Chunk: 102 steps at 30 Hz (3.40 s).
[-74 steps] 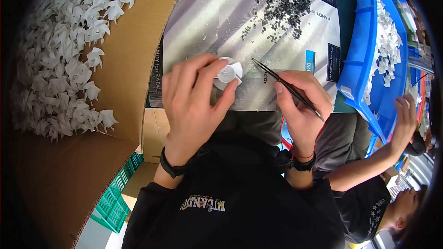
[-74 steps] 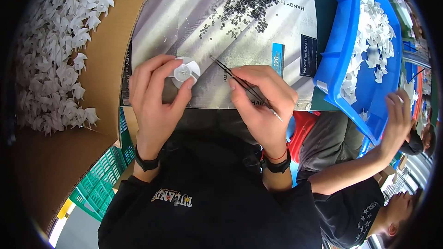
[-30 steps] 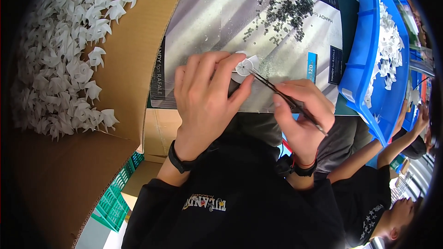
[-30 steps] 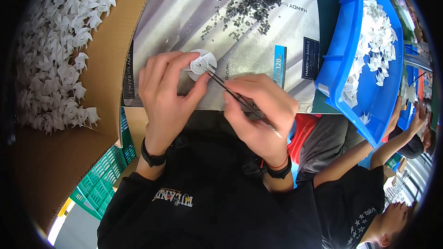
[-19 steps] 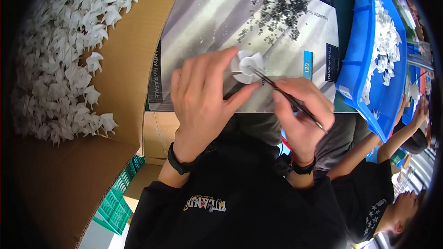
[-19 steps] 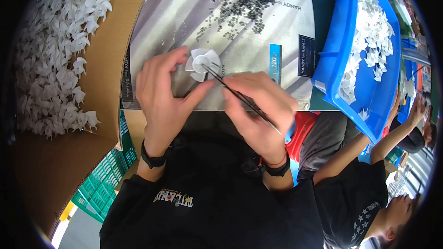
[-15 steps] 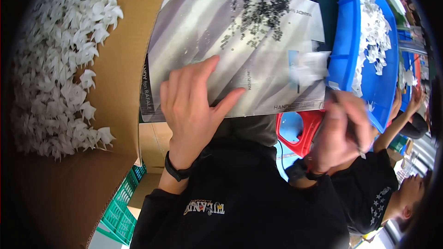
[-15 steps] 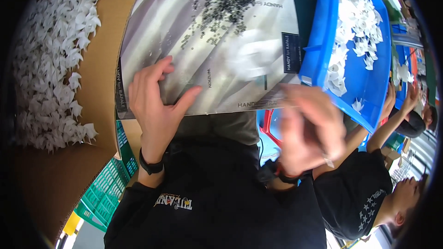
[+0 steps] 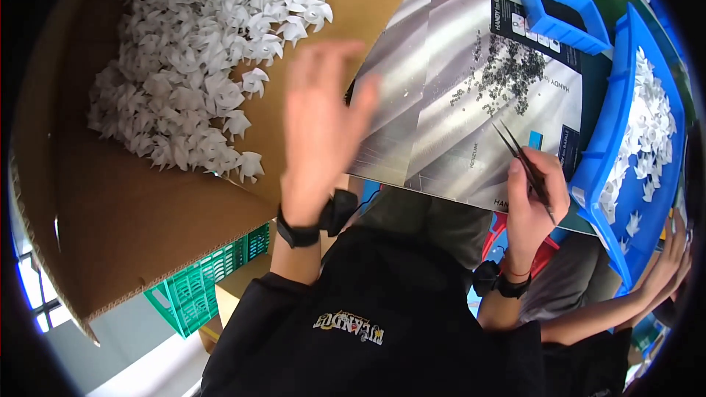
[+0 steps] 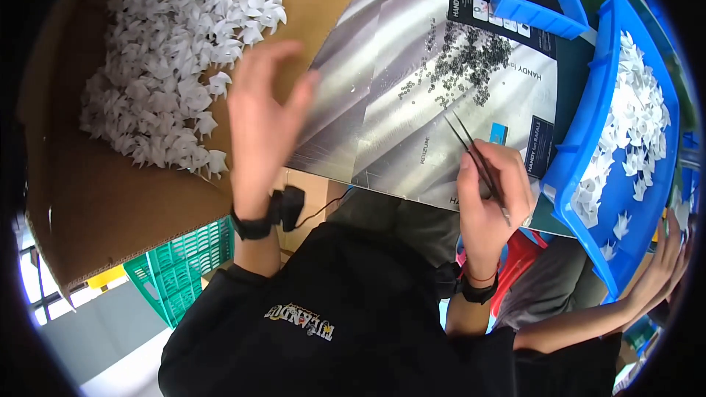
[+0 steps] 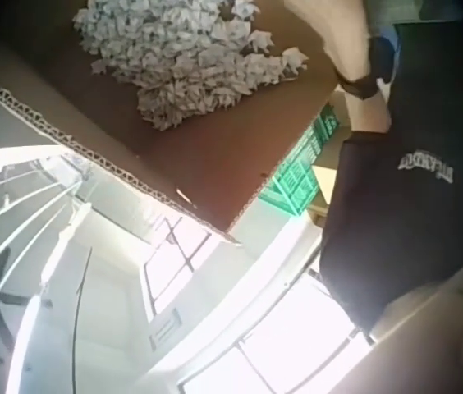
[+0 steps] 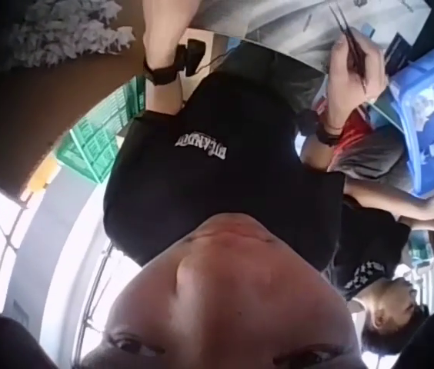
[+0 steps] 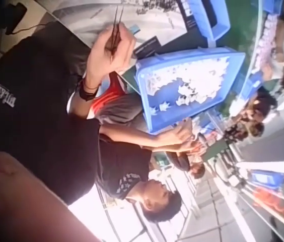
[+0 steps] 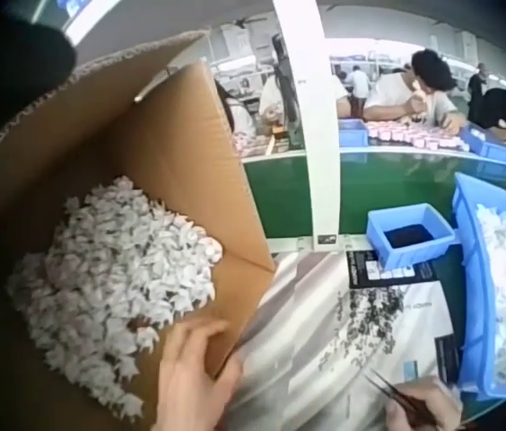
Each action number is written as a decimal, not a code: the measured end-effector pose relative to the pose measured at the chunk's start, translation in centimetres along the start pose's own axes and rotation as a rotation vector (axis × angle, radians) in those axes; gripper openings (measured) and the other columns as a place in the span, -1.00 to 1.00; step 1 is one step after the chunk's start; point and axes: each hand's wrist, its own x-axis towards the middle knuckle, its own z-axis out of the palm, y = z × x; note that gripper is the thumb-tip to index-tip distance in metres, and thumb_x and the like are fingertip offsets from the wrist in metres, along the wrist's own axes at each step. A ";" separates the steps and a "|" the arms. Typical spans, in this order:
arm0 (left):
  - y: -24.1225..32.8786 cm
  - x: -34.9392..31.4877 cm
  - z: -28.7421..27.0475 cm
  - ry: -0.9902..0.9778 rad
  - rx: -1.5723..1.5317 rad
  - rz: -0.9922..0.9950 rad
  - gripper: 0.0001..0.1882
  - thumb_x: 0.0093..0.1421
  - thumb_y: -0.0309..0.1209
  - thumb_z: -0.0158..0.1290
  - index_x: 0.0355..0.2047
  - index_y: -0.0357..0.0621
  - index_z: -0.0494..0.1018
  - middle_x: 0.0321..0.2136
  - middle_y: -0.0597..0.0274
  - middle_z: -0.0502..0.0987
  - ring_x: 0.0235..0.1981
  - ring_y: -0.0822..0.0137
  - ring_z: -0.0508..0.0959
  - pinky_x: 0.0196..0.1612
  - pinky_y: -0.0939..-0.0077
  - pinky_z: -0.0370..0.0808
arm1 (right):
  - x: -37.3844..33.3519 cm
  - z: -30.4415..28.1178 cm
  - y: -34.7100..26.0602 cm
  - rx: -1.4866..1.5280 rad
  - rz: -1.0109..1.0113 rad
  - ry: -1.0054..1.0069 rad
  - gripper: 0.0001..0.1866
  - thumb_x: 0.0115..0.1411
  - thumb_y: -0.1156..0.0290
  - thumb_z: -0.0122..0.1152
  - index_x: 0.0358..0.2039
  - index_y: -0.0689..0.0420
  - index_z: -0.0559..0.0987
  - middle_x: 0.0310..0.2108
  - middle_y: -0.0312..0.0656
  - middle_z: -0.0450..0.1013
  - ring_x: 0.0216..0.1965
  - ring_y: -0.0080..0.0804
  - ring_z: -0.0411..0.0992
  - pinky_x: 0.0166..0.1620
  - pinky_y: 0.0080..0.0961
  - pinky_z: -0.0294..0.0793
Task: The person picks up a fan blade from a box, places it on a mat, and uses tweezers to insert a small black ring into the center of the blade. This process is repeated for several fan blades before they are moved to the side.
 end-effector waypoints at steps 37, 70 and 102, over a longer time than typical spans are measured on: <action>2.3 -1.2 1.9 -0.083 -0.091 0.130 -0.67 0.14 -0.51 0.31 -0.08 -0.24 0.52 -0.31 0.02 0.65 -0.34 0.29 0.65 -0.21 0.46 0.56 | 0.5 0.0 0.0 0.247 0.273 -0.040 -0.81 0.19 0.67 0.31 -0.16 0.32 0.60 -0.34 -0.30 0.54 -0.30 -0.67 0.49 -0.18 -0.72 0.45; 3.0 -3.7 2.9 -0.226 -0.632 -0.292 -0.73 0.41 -0.44 0.02 0.06 -0.27 0.45 -0.31 0.13 0.69 -0.44 0.54 0.60 -0.43 0.64 0.45 | 1.7 3.3 -0.6 0.136 0.243 -0.084 -0.87 0.12 0.61 0.37 -0.28 0.25 0.68 -0.46 -0.28 0.58 -0.51 -0.69 0.43 -0.44 -0.69 0.40; 2.6 -5.6 3.6 -0.111 -0.046 0.183 -0.63 0.10 -0.39 0.26 -0.05 -0.06 0.59 -0.01 0.34 0.60 0.14 0.14 0.48 0.28 -0.06 0.13 | -0.9 0.8 -1.0 0.246 0.094 -0.196 -0.82 0.13 0.77 0.28 -0.22 0.42 0.59 -0.32 -0.05 0.56 -0.28 -0.37 0.55 -0.17 -0.55 0.51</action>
